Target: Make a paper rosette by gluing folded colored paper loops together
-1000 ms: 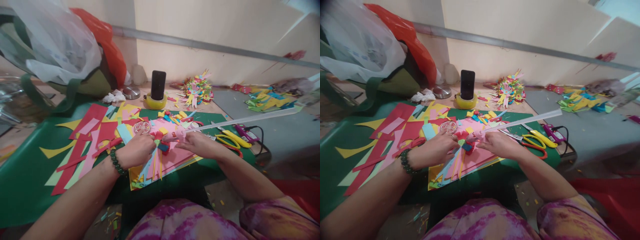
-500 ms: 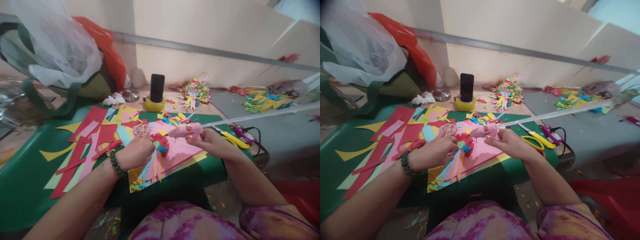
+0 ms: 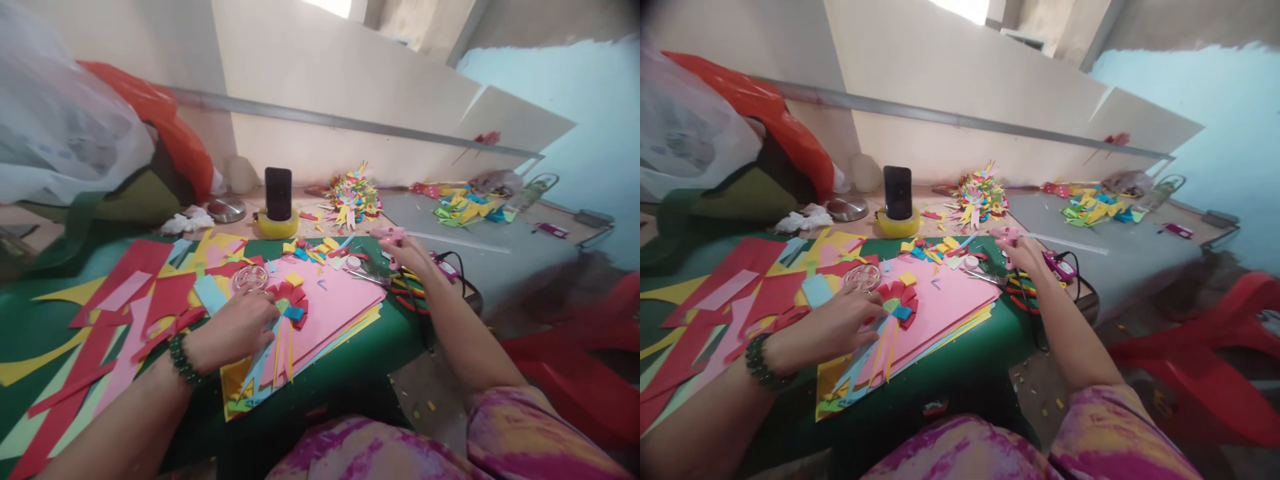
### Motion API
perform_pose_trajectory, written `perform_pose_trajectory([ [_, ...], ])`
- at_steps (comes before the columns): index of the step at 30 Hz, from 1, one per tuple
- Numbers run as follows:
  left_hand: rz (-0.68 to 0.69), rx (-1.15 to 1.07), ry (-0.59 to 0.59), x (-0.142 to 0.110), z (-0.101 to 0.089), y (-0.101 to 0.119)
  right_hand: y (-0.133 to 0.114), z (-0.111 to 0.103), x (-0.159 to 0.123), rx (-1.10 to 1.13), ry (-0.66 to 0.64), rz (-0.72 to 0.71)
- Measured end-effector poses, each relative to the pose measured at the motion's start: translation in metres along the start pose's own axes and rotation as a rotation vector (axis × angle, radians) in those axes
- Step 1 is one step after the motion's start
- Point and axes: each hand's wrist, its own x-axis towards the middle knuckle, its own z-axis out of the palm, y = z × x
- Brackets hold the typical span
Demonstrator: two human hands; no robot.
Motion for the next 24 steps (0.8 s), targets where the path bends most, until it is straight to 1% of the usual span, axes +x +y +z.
perform_pose_trajectory([
  [2, -0.011, 0.006, -0.014, 0.000, -0.001, 0.001, 0.000, 0.007, 0.005, -0.085, -0.068, 0.017],
  [4, -0.009, -0.001, -0.004, 0.000, -0.001, 0.000, 0.000, 0.008, 0.003, -0.135, -0.109, 0.010],
  [7, 0.012, -0.014, 0.034, 0.000, 0.001, -0.001, -0.005, -0.006, -0.016, -0.282, -0.105, 0.016],
  [9, 0.015, -0.013, 0.029, -0.001, 0.001, -0.001, -0.018, -0.017, -0.035, -0.387, -0.059, 0.001],
  [10, 0.012, -0.009, 0.018, -0.001, 0.001, -0.001, -0.027, -0.020, -0.044, -0.386, -0.041, -0.061],
  [11, 0.009, -0.006, 0.008, -0.001, 0.001, -0.001, -0.039, -0.022, -0.051, -0.350, -0.022, -0.152],
  [12, 0.008, -0.004, 0.004, -0.001, 0.000, 0.000, -0.053, -0.021, -0.055, -0.310, -0.015, -0.230],
  [13, 0.010, -0.004, 0.006, -0.001, 0.000, 0.000, -0.067, -0.017, -0.056, -0.273, -0.022, -0.288],
  [15, 0.015, -0.007, 0.027, -0.001, 0.001, -0.001, -0.096, -0.003, -0.049, -0.224, -0.073, -0.388],
  [17, 0.024, -0.006, 0.062, -0.001, 0.003, -0.002, -0.119, 0.017, -0.031, -0.271, -0.084, -0.435],
  [18, 0.028, -0.002, 0.080, -0.001, 0.004, -0.003, -0.127, 0.027, -0.021, -0.315, -0.105, -0.429],
  [21, 0.021, 0.012, 0.099, -0.001, 0.006, -0.004, -0.139, 0.050, 0.006, -0.365, -0.147, -0.423],
  [24, 0.000, -0.003, 0.067, -0.002, 0.005, -0.003, -0.138, 0.057, 0.017, -0.396, -0.163, -0.416],
])
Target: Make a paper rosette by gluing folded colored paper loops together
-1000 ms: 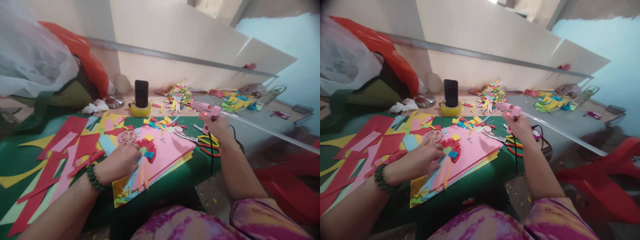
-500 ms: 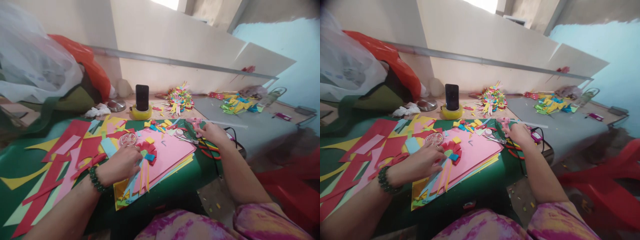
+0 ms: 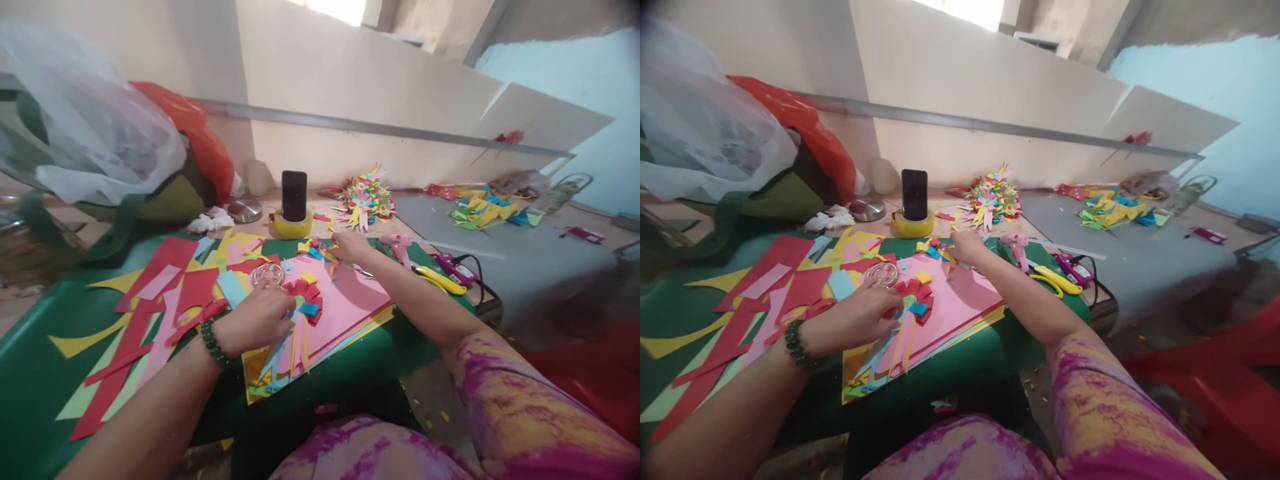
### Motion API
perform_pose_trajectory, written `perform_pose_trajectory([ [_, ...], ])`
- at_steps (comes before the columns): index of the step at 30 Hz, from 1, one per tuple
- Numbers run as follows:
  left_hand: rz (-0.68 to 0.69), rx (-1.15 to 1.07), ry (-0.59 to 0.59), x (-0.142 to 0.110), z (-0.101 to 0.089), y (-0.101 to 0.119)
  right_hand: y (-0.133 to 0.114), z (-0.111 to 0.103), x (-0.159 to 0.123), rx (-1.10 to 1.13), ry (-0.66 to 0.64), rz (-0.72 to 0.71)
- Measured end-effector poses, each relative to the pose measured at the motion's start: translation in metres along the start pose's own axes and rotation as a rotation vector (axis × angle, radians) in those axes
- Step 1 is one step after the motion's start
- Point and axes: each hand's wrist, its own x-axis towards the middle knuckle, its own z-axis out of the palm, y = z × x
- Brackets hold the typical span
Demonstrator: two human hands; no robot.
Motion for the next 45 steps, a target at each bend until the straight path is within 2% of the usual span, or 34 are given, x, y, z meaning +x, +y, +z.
perform_pose_trajectory([
  [3, -0.004, -0.010, -0.020, -0.001, -0.002, 0.002, -0.002, -0.007, -0.011, -0.015, 0.027, 0.000],
  [6, -0.001, 0.003, -0.024, -0.001, -0.004, 0.004, -0.018, -0.017, -0.035, 0.063, 0.041, -0.039],
  [9, -0.006, 0.020, -0.045, 0.000, -0.005, 0.006, -0.042, -0.016, -0.055, 0.153, -0.061, -0.140],
  [12, -0.010, 0.030, -0.060, 0.000, -0.006, 0.007, -0.055, -0.006, -0.058, 0.173, -0.105, -0.173],
  [15, -0.004, 0.031, -0.059, 0.001, -0.005, 0.006, -0.048, 0.001, -0.051, 0.279, -0.090, -0.156],
  [18, 0.007, 0.021, -0.039, 0.001, -0.003, 0.005, -0.032, -0.002, -0.047, 0.433, -0.041, -0.182],
  [20, 0.009, 0.014, -0.025, 0.001, -0.001, 0.004, -0.024, -0.008, -0.051, 0.530, -0.025, -0.286],
  [22, 0.015, 0.005, -0.020, 0.001, 0.000, 0.003, -0.021, -0.013, -0.060, 0.581, -0.052, -0.449],
  [25, 0.028, -0.011, -0.011, 0.001, 0.002, 0.000, -0.025, -0.018, -0.076, 0.505, -0.100, -0.635],
  [28, 0.029, -0.018, 0.037, 0.002, 0.003, -0.002, -0.032, -0.018, -0.083, 0.363, -0.092, -0.696],
  [34, 0.039, -0.021, 0.046, 0.004, 0.006, -0.004, -0.036, -0.015, -0.081, 0.226, -0.115, -0.667],
  [45, 0.052, 0.048, 0.047, 0.009, 0.010, 0.000, -0.043, -0.020, -0.082, 0.171, -0.165, -0.637],
])
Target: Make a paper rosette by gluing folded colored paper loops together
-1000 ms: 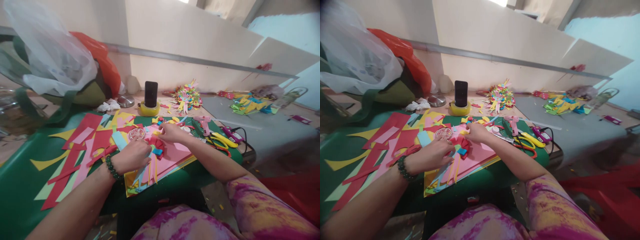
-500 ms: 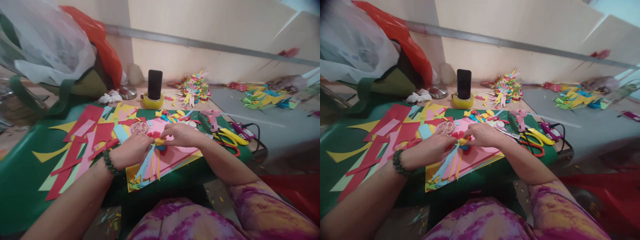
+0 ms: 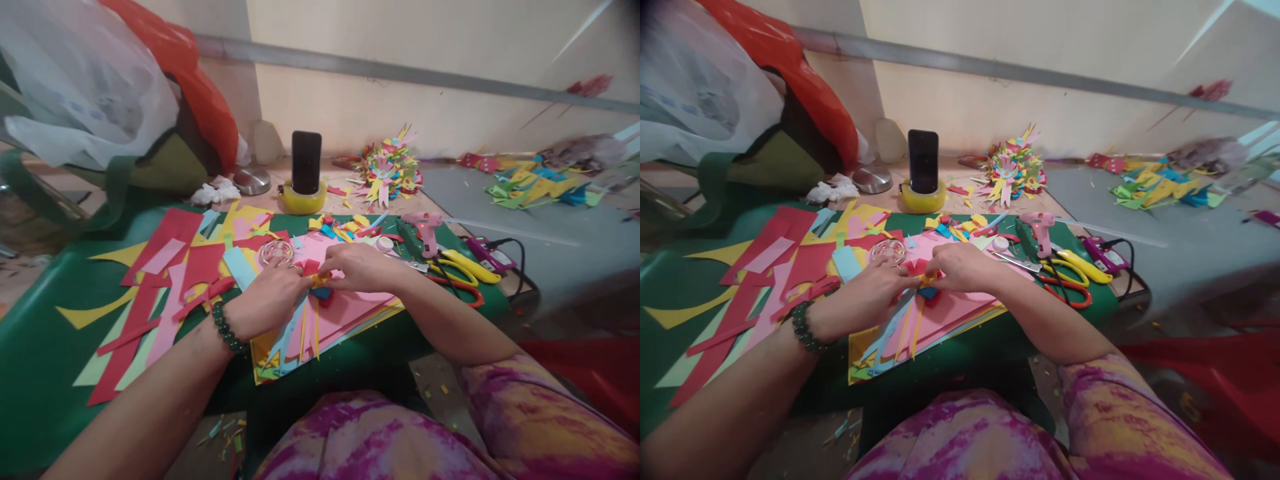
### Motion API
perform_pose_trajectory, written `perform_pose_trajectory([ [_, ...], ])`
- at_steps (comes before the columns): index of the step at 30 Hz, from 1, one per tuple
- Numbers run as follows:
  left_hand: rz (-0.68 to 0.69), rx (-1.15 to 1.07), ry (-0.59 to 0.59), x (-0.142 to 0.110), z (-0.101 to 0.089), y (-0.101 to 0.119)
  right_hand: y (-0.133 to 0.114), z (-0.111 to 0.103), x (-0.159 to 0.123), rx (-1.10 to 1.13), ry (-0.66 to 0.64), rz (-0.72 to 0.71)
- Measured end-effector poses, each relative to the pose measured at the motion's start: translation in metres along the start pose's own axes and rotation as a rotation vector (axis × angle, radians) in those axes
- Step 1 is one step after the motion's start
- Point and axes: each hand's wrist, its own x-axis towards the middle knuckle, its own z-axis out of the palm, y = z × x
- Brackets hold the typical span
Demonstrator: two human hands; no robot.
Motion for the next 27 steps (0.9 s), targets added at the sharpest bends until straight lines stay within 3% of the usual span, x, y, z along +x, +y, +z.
perform_pose_trajectory([
  [13, -0.009, 0.073, -0.078, 0.001, -0.005, 0.004, 0.016, -0.002, -0.002, 0.129, 0.099, 0.017],
  [27, -0.012, 0.096, -0.068, 0.000, -0.002, 0.005, 0.014, 0.011, -0.001, 0.059, 0.117, -0.136],
])
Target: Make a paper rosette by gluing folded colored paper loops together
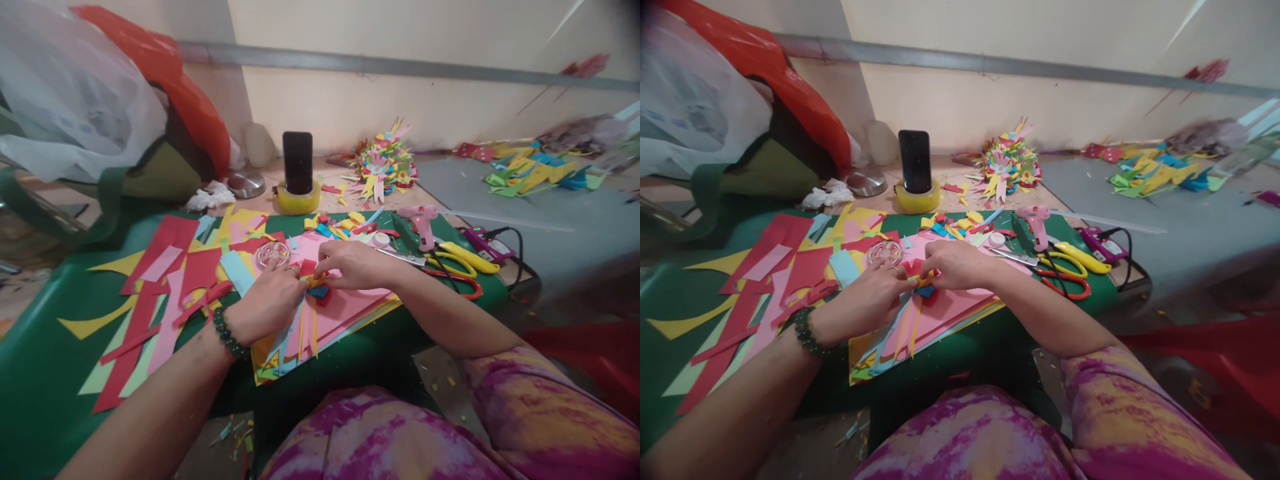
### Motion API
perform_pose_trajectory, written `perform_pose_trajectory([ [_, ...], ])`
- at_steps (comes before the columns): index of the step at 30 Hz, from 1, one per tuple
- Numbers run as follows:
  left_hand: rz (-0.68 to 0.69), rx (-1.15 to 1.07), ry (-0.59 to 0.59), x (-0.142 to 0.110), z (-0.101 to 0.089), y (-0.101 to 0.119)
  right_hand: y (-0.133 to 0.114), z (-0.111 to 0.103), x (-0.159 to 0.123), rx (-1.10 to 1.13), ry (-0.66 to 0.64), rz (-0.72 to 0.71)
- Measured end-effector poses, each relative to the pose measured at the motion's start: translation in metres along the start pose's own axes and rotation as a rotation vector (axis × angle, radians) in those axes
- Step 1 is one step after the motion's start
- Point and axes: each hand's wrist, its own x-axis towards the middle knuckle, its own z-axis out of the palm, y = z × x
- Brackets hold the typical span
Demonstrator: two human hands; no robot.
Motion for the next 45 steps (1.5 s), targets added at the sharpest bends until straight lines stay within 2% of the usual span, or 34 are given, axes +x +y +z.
perform_pose_trajectory([
  [6, 0.009, -0.032, -0.002, 0.000, -0.002, -0.002, -0.008, 0.004, 0.005, -0.114, 0.001, -0.080],
  [12, -0.023, -0.096, -0.016, 0.000, -0.005, -0.003, -0.017, 0.006, 0.012, -0.283, -0.091, -0.123],
  [16, -0.017, -0.129, 0.010, -0.001, -0.004, -0.004, -0.014, 0.006, 0.012, -0.260, -0.085, -0.130],
  [19, -0.013, -0.115, 0.024, -0.001, -0.002, -0.005, -0.010, 0.008, 0.011, -0.241, -0.041, -0.168],
  [23, -0.003, -0.117, 0.039, 0.000, 0.000, -0.005, -0.009, 0.013, 0.011, -0.248, 0.042, -0.149],
  [29, -0.005, -0.071, 0.006, 0.001, 0.000, -0.005, -0.010, 0.016, 0.015, -0.262, 0.000, -0.166],
  [35, -0.005, -0.059, -0.008, -0.001, -0.002, -0.004, -0.002, 0.017, 0.013, -0.207, 0.073, -0.153],
  [39, -0.004, -0.062, 0.011, 0.000, -0.002, -0.003, 0.000, 0.017, 0.012, -0.186, 0.066, -0.127],
  [45, -0.016, -0.026, -0.022, 0.003, -0.003, 0.000, -0.001, 0.015, 0.010, -0.146, 0.090, -0.135],
])
